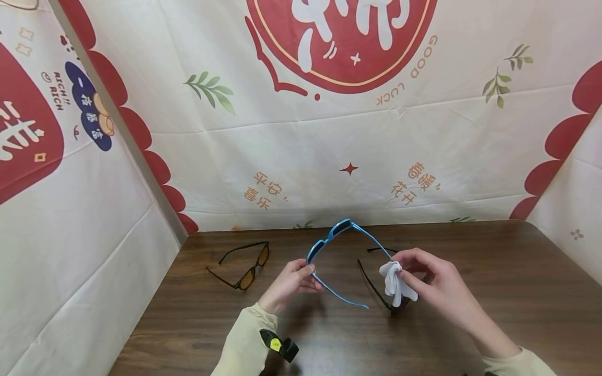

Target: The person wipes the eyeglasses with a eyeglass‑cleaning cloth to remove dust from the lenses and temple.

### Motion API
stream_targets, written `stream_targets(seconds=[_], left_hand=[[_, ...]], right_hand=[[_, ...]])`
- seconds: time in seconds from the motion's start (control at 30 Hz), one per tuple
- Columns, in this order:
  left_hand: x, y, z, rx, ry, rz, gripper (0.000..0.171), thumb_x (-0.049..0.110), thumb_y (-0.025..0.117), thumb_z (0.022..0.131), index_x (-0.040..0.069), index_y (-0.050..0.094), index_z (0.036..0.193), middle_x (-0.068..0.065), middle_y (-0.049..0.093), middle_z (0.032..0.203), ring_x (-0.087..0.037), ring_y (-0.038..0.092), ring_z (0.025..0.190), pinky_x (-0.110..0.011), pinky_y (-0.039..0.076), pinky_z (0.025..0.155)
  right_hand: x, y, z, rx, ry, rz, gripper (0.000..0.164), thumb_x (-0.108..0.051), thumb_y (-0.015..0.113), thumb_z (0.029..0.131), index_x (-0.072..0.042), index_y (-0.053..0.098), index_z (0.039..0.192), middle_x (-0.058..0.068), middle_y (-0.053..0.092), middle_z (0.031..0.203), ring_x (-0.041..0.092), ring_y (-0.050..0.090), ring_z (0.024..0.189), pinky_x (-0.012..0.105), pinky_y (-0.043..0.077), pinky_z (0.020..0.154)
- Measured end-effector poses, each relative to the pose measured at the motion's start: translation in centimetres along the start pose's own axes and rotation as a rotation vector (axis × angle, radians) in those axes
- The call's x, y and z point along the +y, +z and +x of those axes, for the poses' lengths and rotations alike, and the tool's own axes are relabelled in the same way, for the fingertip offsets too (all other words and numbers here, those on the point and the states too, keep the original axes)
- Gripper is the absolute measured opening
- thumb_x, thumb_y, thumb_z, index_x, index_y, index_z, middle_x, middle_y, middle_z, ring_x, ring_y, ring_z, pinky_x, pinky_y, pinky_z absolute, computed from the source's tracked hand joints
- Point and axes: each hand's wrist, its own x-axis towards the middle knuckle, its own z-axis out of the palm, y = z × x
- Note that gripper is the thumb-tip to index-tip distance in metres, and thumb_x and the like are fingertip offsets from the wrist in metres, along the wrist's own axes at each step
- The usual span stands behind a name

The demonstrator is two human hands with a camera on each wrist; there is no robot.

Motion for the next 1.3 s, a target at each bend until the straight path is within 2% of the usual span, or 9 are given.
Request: stream_targets(seconds=[0.2, 0.4, 0.57, 0.67, 0.9, 1.0, 1.2, 1.3], left_hand=[[0.2, 0.5, -0.4, -0.029, -0.001, 0.024, 0.013, 0.007, 0.044, 0.101, 0.001, 0.05, 0.092, -0.004, 0.063, 0.073, -0.015, 0.065, 0.07, -0.043, 0.054, 0.081], [0.5, 0.5, -0.7, -0.075, -0.008, 0.047, 0.014, 0.007, 0.043, 0.101, 0.001, 0.051, 0.091, -0.004, 0.063, 0.072, -0.014, 0.064, 0.066, -0.041, 0.054, 0.08], [0.5, 0.4, -0.8, -0.136, -0.011, 0.069, 0.014, 0.008, 0.045, 0.101, 0.002, 0.052, 0.09, -0.004, 0.063, 0.071, -0.014, 0.065, 0.066, -0.043, 0.054, 0.079], [0.4, 0.5, -0.9, -0.162, -0.016, 0.079, 0.015, 0.008, 0.046, 0.101, 0.002, 0.053, 0.089, -0.004, 0.063, 0.07, -0.014, 0.065, 0.066, -0.04, 0.055, 0.077], [0.7, 0.6, -0.9, -0.231, -0.02, 0.091, 0.013, 0.008, 0.046, 0.1, 0.001, 0.052, 0.09, -0.003, 0.064, 0.071, -0.011, 0.064, 0.066, -0.038, 0.055, 0.077], [0.9, 0.8, -1.0, -0.257, -0.022, 0.095, 0.013, 0.008, 0.046, 0.1, 0.001, 0.052, 0.091, -0.004, 0.065, 0.073, -0.011, 0.064, 0.066, -0.038, 0.055, 0.077], [0.8, 0.9, -0.9, -0.259, -0.028, 0.07, 0.013, 0.007, 0.046, 0.1, 0.002, 0.052, 0.09, -0.004, 0.065, 0.073, -0.012, 0.065, 0.066, -0.039, 0.055, 0.078], [0.8, 0.6, -0.8, -0.228, -0.025, 0.064, 0.013, 0.007, 0.046, 0.1, 0.002, 0.053, 0.09, -0.005, 0.066, 0.073, -0.013, 0.066, 0.067, -0.039, 0.055, 0.078]], right_hand=[[0.7, -0.2, 0.6, -0.018, -0.046, -0.075, 0.035, 0.014, 0.073, 0.075, -0.011, 0.067, 0.1, -0.001, 0.066, 0.082, 0.008, 0.06, 0.066, 0.016, 0.047, 0.06], [1.5, -0.2, 1.0, -0.05, -0.057, -0.1, 0.032, 0.012, 0.074, 0.075, -0.01, 0.066, 0.098, -0.004, 0.065, 0.084, 0.007, 0.059, 0.066, 0.017, 0.048, 0.06], [2.4, 0.3, 1.4, -0.017, -0.13, -0.158, 0.033, 0.013, 0.075, 0.073, -0.008, 0.067, 0.096, -0.006, 0.063, 0.086, 0.006, 0.058, 0.07, 0.014, 0.047, 0.063], [2.8, 0.7, 1.8, 0.007, -0.166, -0.197, 0.033, 0.013, 0.075, 0.072, -0.008, 0.067, 0.096, -0.006, 0.063, 0.087, 0.005, 0.057, 0.073, 0.012, 0.046, 0.065], [3.3, 1.4, 2.3, 0.042, -0.154, -0.227, 0.032, 0.013, 0.074, 0.074, -0.007, 0.067, 0.098, -0.003, 0.065, 0.091, 0.008, 0.06, 0.081, 0.011, 0.048, 0.072], [3.4, 1.6, 2.3, 0.06, -0.169, -0.272, 0.033, 0.011, 0.076, 0.073, -0.007, 0.067, 0.098, -0.002, 0.066, 0.091, 0.011, 0.062, 0.08, 0.011, 0.048, 0.072], [3.6, 1.5, 2.0, 0.056, -0.232, -0.374, 0.034, 0.008, 0.079, 0.069, -0.007, 0.068, 0.097, -0.001, 0.068, 0.089, 0.014, 0.061, 0.079, 0.03, 0.047, 0.072], [3.8, 1.3, 1.7, 0.041, -0.275, -0.366, 0.035, 0.008, 0.079, 0.067, -0.008, 0.069, 0.097, -0.003, 0.069, 0.089, 0.015, 0.061, 0.08, 0.032, 0.043, 0.074]])
